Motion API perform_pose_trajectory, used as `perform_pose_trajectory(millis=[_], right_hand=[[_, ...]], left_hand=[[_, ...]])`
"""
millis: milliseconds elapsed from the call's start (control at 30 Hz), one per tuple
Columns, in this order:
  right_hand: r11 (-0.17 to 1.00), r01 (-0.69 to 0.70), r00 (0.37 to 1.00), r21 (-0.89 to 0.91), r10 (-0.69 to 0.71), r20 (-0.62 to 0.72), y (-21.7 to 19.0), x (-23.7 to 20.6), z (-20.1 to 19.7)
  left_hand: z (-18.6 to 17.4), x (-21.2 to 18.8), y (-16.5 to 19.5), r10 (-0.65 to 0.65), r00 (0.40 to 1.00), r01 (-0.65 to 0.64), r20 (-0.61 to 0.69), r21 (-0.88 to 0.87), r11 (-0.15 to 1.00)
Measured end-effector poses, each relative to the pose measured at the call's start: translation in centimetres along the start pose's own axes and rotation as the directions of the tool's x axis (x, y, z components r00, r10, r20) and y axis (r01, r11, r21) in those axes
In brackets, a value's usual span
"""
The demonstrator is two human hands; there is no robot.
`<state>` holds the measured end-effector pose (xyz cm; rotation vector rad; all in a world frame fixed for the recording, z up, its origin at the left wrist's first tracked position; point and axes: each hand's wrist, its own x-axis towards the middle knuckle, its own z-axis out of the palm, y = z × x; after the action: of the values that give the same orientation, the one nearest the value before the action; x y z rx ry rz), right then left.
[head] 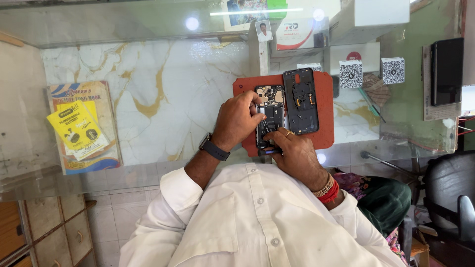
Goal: The person removes the back cover from a smartphone on a repair mat, unscrews internal screws with a screwdriver, and pries at the internal components with a small tool. They briefly reach toward equipment at the side of the bench before returning to work on the phone internals.
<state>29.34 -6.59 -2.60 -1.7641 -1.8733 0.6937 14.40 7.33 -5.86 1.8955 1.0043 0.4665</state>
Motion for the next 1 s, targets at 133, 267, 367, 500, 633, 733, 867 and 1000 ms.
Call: perform_pose_trajectory(millis=[133, 267, 367, 500, 633, 733, 867, 1000], right_hand=[[1.000, -0.016, 1.000, 0.017, 0.016, 0.011, 0.1, 0.0, 0.0], [1.000, -0.017, 1.000, 0.011, 0.017, 0.017, 0.0, 0.1, -0.1], [0.999, -0.028, 0.999, 0.042, 0.027, 0.019, -0.2, 0.1, -0.3], [0.993, 0.030, 0.985, 0.117, -0.010, -0.172, -0.1, 0.4, -1.1], [0.876, -0.330, 0.914, 0.351, 0.390, -0.113, 1.2, 1.5, -2.6], [0.940, -0.196, 0.939, 0.278, 0.262, -0.225, 2.5, 3.7, -3.0], [0.976, -0.081, 0.973, 0.202, 0.121, -0.197, 3.3, 5.8, -3.3], [0.995, -0.061, 0.983, 0.083, 0.074, -0.165, 2.9, 6.7, -3.6]], left_hand=[[0.1, 0.1, -0.1, -0.025, 1.000, 0.025, 0.011, 0.009, 1.000], [0.1, 0.2, -0.2, -0.029, 0.999, 0.029, 0.016, -0.003, 1.000], [0.1, 0.3, 0.0, -0.042, 0.999, 0.042, 0.024, -0.008, 0.999], [-0.4, -0.5, 0.2, 0.032, 0.999, -0.031, 0.008, -0.072, 0.997], [-1.1, -2.0, 0.3, 0.164, 0.986, -0.159, 0.038, -0.109, 0.981], [-1.4, -2.8, 0.4, 0.270, 0.963, -0.269, 0.016, -0.071, 0.961], [-1.6, -3.3, 0.3, 0.266, 0.963, -0.262, 0.048, -0.087, 0.961], [-1.5, -3.4, -0.1, 0.275, 0.961, -0.271, 0.025, -0.095, 0.958]])
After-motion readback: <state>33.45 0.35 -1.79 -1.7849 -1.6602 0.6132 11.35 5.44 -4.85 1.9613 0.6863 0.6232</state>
